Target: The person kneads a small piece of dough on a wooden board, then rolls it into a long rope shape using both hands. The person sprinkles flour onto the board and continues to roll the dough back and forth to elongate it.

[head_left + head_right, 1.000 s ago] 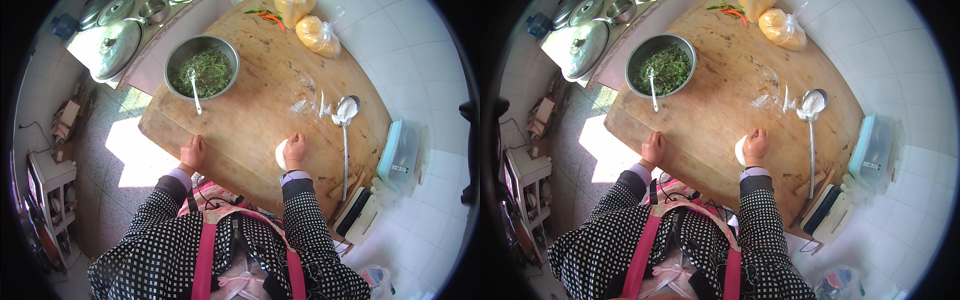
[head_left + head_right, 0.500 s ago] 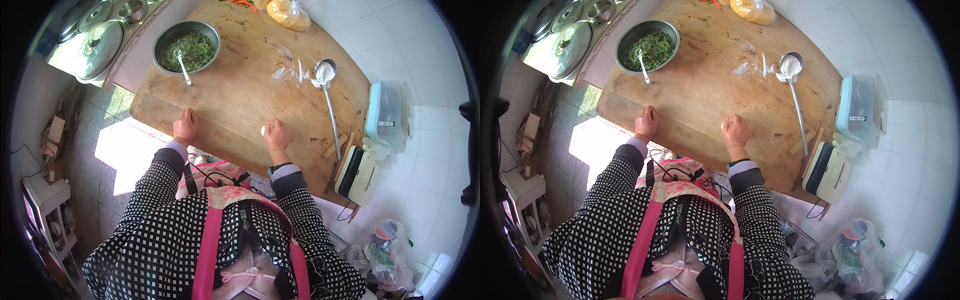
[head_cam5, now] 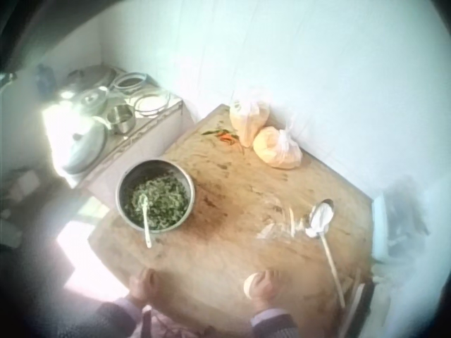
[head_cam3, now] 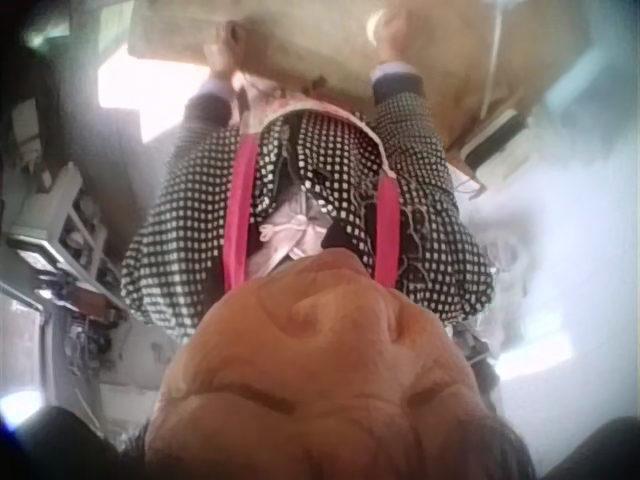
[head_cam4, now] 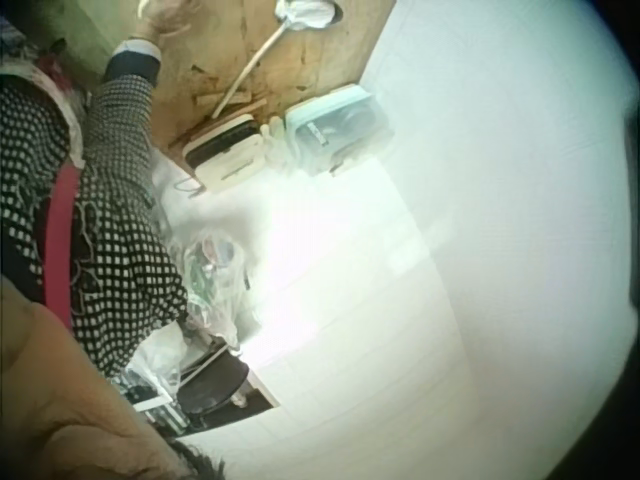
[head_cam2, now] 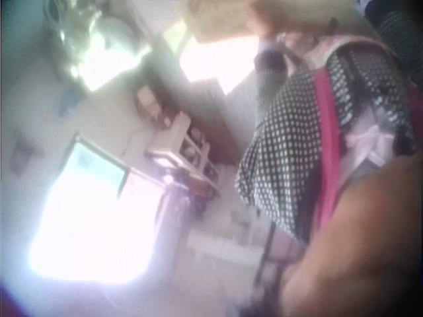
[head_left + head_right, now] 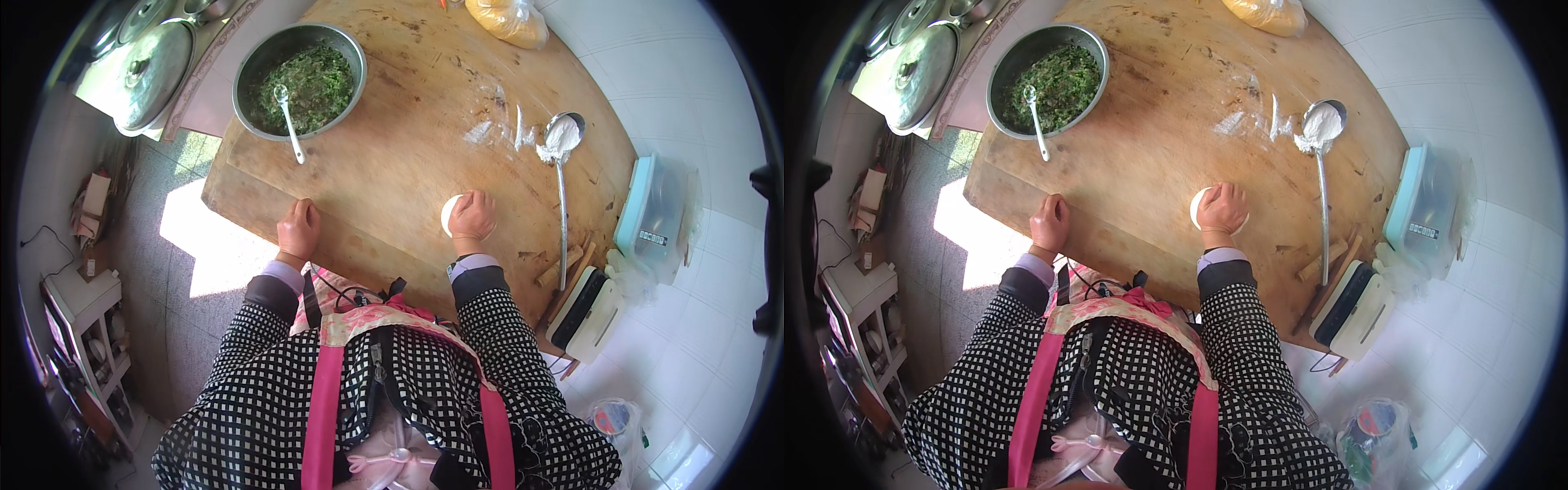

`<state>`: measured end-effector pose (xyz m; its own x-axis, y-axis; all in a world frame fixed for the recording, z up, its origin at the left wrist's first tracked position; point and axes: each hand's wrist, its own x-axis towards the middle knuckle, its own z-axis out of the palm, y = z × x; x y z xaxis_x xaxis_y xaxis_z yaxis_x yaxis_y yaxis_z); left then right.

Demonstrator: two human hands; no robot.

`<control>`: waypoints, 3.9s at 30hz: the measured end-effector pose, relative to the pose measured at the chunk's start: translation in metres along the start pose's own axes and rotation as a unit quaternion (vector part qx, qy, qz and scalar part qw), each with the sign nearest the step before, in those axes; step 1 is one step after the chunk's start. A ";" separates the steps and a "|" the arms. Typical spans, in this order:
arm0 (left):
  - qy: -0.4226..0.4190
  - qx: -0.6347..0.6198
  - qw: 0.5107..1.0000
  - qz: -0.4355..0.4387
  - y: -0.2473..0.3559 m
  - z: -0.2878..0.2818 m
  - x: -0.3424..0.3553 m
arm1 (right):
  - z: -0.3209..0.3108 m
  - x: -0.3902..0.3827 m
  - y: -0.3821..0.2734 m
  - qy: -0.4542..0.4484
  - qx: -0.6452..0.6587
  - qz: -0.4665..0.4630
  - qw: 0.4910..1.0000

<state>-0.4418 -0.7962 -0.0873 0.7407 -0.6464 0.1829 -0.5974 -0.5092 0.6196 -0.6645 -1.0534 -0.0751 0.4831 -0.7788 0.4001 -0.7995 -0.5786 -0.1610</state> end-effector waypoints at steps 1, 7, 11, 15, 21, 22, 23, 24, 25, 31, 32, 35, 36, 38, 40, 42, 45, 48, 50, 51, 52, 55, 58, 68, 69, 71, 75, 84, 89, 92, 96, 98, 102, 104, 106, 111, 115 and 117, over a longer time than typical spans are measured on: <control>0.002 -0.003 1.000 0.001 0.001 -0.001 0.000 | 0.004 0.004 0.004 -0.006 0.009 0.011 1.000; 0.005 0.011 1.000 0.004 0.002 -0.002 -0.001 | 0.022 0.055 0.027 -0.021 0.007 0.056 0.998; 0.021 -0.004 1.000 0.013 -0.001 0.000 -0.003 | 0.024 0.083 0.034 0.010 0.047 0.059 0.997; 0.021 -0.010 1.000 0.021 -0.001 -0.001 -0.004 | 0.002 0.055 0.012 -0.036 -0.147 0.039 0.988; 0.015 -0.032 0.999 0.013 -0.001 -0.001 -0.004 | -0.053 -0.030 -0.017 -0.157 0.064 0.148 0.974; 0.012 -0.034 0.999 0.008 -0.002 -0.001 -0.004 | -0.054 -0.044 -0.021 -0.080 0.070 0.093 0.990; 0.005 -0.034 0.999 0.001 -0.002 -0.001 -0.004 | -0.053 -0.053 -0.022 -0.017 0.076 0.053 0.996; 0.007 -0.032 0.999 0.003 -0.002 -0.001 -0.003 | -0.050 -0.058 -0.021 0.026 0.061 0.018 0.998; 0.005 -0.029 1.000 0.002 -0.002 -0.001 -0.003 | -0.043 -0.060 -0.020 0.054 0.046 0.000 0.997; 0.000 -0.017 1.000 -0.008 0.003 -0.003 -0.002 | 0.012 0.004 0.006 0.003 -0.013 0.068 0.998; 0.005 -0.008 1.000 -0.002 0.004 -0.004 -0.002 | 0.015 0.011 0.010 0.019 -0.003 0.049 0.999; -0.017 -0.005 1.000 -0.017 0.007 -0.008 -0.002 | 0.021 0.034 0.020 -0.055 0.023 0.137 0.989; -0.006 -0.005 1.000 -0.011 0.007 -0.008 -0.002 | 0.021 0.042 0.024 -0.069 0.023 0.143 0.987; -0.021 0.012 1.000 -0.018 0.007 -0.009 -0.003 | 0.023 0.055 0.031 -0.065 0.020 0.117 0.991; -0.022 0.013 1.000 -0.017 0.005 -0.008 -0.004 | 0.024 0.071 0.035 -0.094 0.036 0.141 0.985; -0.028 0.005 0.999 -0.016 0.003 -0.006 -0.006 | 0.022 0.088 0.035 -0.115 0.040 0.166 0.979; -0.030 0.000 0.999 -0.023 0.001 -0.005 -0.009 | 0.008 0.111 0.024 -0.166 0.009 0.188 0.968; -0.037 -0.028 0.999 -0.028 -0.001 -0.005 -0.009 | -0.020 0.127 0.013 -0.261 -0.090 0.185 0.943; -0.017 -0.027 0.999 -0.011 -0.002 -0.005 -0.008 | -0.034 0.112 0.005 -0.308 -0.050 0.112 0.943; -0.022 -0.031 0.999 -0.011 -0.002 -0.006 -0.007 | -0.038 0.106 0.004 -0.330 -0.032 0.073 0.941; -0.020 -0.032 0.999 -0.010 -0.002 -0.005 -0.008 | -0.034 0.087 -0.002 -0.325 -0.063 0.097 0.939; -0.027 -0.038 0.999 -0.017 -0.003 -0.004 -0.007 | -0.011 0.036 -0.011 -0.185 0.057 0.105 0.976; -0.028 -0.042 0.998 -0.024 -0.005 -0.001 -0.009 | -0.003 0.019 -0.005 -0.078 -0.011 0.055 0.995; -0.053 -0.058 0.996 -0.033 -0.005 -0.005 -0.008 | -0.043 -0.109 -0.030 -0.025 0.080 0.085 0.993; -0.053 -0.058 0.996 -0.036 -0.004 -0.006 -0.008 | -0.040 -0.112 -0.033 0.007 0.027 0.053 0.998; -0.060 -0.061 0.995 -0.042 -0.003 -0.007 -0.008 | -0.032 -0.106 -0.035 0.084 0.011 -0.021 0.996; -0.057 -0.048 0.997 -0.031 -0.003 -0.006 -0.007 | -0.020 -0.060 -0.025 0.027 0.024 -0.031 0.999; -0.045 -0.029 0.998 -0.025 0.001 -0.008 -0.006 | 0.019 0.006 0.013 -0.081 0.102 0.101 0.986; -0.029 -0.029 0.999 -0.011 -0.002 -0.006 -0.008 | 0.033 0.068 0.031 -0.094 0.057 0.125 0.986; -0.076 -0.008 0.996 -0.042 0.002 -0.012 0.001 | 0.019 0.065 0.013 -0.001 -0.057 0.136 0.989; -0.124 0.001 0.992 -0.007 0.060 -0.003 0.017 | -0.016 0.006 -0.025 -0.083 -0.075 0.161 0.981; -0.086 -0.090 0.985 0.117 0.120 0.027 0.017 | -0.031 -0.025 -0.029 -0.161 -0.025 0.164 0.973; -0.211 -0.137 0.921 0.299 0.209 0.085 -0.016 | -0.043 -0.072 -0.016 -0.142 -0.002 0.118 0.983; -0.259 -0.084 0.904 0.331 0.212 0.099 -0.026 | -0.037 -0.083 -0.008 -0.056 0.017 0.089 0.994; -0.240 -0.103 0.901 0.348 0.202 0.110 -0.022 | -0.026 -0.082 -0.002 0.039 0.048 0.045 0.997; -0.246 -0.101 0.903 0.336 0.208 0.150 0.034 | 0.003 -0.034 0.020 0.043 0.113 0.075 0.990; -0.266 -0.060 0.904 0.330 0.222 0.164 0.063 | 0.004 -0.001 0.033 -0.017 0.091 0.113 0.989; -0.263 -0.060 0.910 0.316 0.229 0.170 0.075 | 0.006 0.013 0.038 -0.012 0.120 0.126 0.985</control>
<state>-0.5752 -1.0577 -0.0617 -0.0078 -0.9869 0.1610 -0.7922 0.1043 0.6013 -0.6863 -1.0871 -0.0814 0.2903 -0.9090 0.2990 -0.7897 -0.4040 -0.4616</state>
